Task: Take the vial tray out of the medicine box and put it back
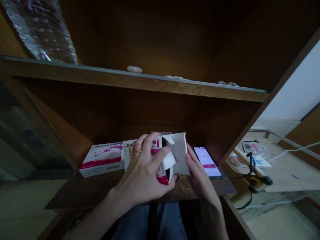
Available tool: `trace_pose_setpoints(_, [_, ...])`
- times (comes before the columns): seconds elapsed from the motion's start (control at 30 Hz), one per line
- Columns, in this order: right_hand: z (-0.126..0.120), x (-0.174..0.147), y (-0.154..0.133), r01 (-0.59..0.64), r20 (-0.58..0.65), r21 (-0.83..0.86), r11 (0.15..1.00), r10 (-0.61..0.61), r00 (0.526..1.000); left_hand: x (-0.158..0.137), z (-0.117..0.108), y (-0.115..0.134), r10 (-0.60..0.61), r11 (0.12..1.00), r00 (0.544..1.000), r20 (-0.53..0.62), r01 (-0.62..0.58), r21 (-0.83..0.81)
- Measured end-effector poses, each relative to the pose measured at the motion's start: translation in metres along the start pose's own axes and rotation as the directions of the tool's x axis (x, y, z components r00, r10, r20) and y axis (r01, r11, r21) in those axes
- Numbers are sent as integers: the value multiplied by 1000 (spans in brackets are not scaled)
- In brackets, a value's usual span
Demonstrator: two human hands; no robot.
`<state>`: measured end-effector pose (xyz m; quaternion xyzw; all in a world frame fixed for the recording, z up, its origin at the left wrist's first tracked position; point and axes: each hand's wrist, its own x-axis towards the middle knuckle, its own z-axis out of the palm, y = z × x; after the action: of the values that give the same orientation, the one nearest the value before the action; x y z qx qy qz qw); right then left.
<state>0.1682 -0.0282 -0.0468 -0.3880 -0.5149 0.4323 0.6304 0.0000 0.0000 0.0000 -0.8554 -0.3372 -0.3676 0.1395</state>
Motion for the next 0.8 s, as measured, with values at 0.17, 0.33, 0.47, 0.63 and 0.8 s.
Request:
trace_pose_setpoints(0.17, [21,1,11,-54,97,113,992,43,994,-2,7,-1,8,1000,1000,-2,-8,10])
trace_pose_setpoints(0.33, [37,-5,8,-21,44,-126,992,27,999,1,11,-1,23,999,999,32,-24,49])
trace_pose_setpoints(0.47, [33,-4,8,29,79,-266,964,-8,997,5,14,-1,34,998,999,39,-36,50])
trace_pose_setpoints(0.63, [29,4,4,103,92,-270,957,-81,993,11,19,-1,29,1000,999,37,-29,-4])
trace_pose_setpoints(0.8, [28,22,3,142,-78,-90,986,-149,986,14,22,-3,-45,999,999,15,45,-3])
